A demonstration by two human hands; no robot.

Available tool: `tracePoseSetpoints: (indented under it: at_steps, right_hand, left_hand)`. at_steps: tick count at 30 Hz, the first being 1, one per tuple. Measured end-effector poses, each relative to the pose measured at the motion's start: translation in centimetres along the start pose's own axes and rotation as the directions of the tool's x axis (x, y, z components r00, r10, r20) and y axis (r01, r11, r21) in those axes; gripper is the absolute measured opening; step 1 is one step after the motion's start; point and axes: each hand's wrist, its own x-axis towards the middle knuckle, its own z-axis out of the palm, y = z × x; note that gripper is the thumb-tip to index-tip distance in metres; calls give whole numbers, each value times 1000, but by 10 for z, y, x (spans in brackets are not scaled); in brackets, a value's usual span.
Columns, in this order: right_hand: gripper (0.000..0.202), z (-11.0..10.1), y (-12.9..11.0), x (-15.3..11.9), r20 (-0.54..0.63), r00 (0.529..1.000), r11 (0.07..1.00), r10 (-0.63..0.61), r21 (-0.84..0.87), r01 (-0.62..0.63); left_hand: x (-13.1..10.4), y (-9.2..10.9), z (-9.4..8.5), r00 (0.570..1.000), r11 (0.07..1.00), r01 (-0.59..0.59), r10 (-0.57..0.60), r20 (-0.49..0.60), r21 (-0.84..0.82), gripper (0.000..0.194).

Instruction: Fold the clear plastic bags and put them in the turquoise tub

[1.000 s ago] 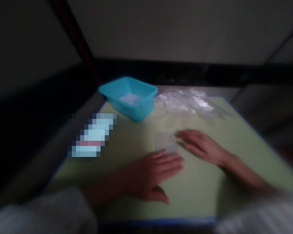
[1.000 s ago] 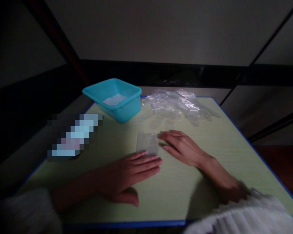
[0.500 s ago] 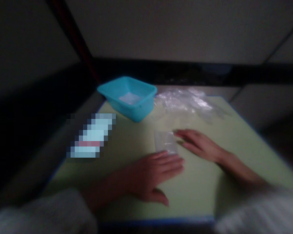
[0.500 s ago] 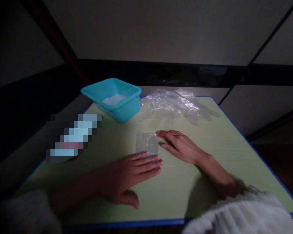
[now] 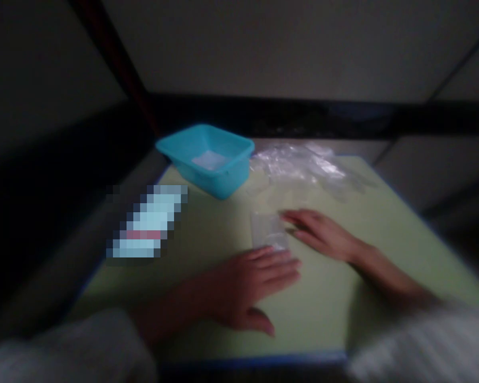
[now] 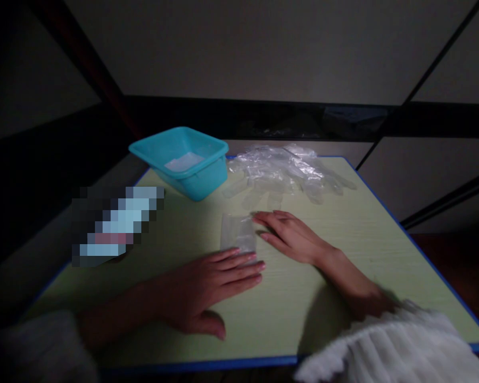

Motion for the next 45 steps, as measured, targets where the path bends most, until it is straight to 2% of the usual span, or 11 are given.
tracePoseSetpoints:
  at_steps: [11,20,29,45]
  right_hand:
    - [41,1,-2,1,2,1000,1000,-10,-8,10]
    - [33,-7,-8,-6,-122,990,997,-72,-35,68]
    - [31,-4,-7,-3,-37,998,995,-56,-84,53]
    - [32,0,-6,1,-25,998,997,-58,-56,56]
  left_hand:
    - [-2,-1,1,999,1000,23,-24,26,20,76]
    - [-2,1,0,1000,1000,30,-30,3,9,76]
    - [-2,1,0,999,999,32,-32,10,6,77]
    - [-1,1,0,1000,1000,25,-25,-12,5,78]
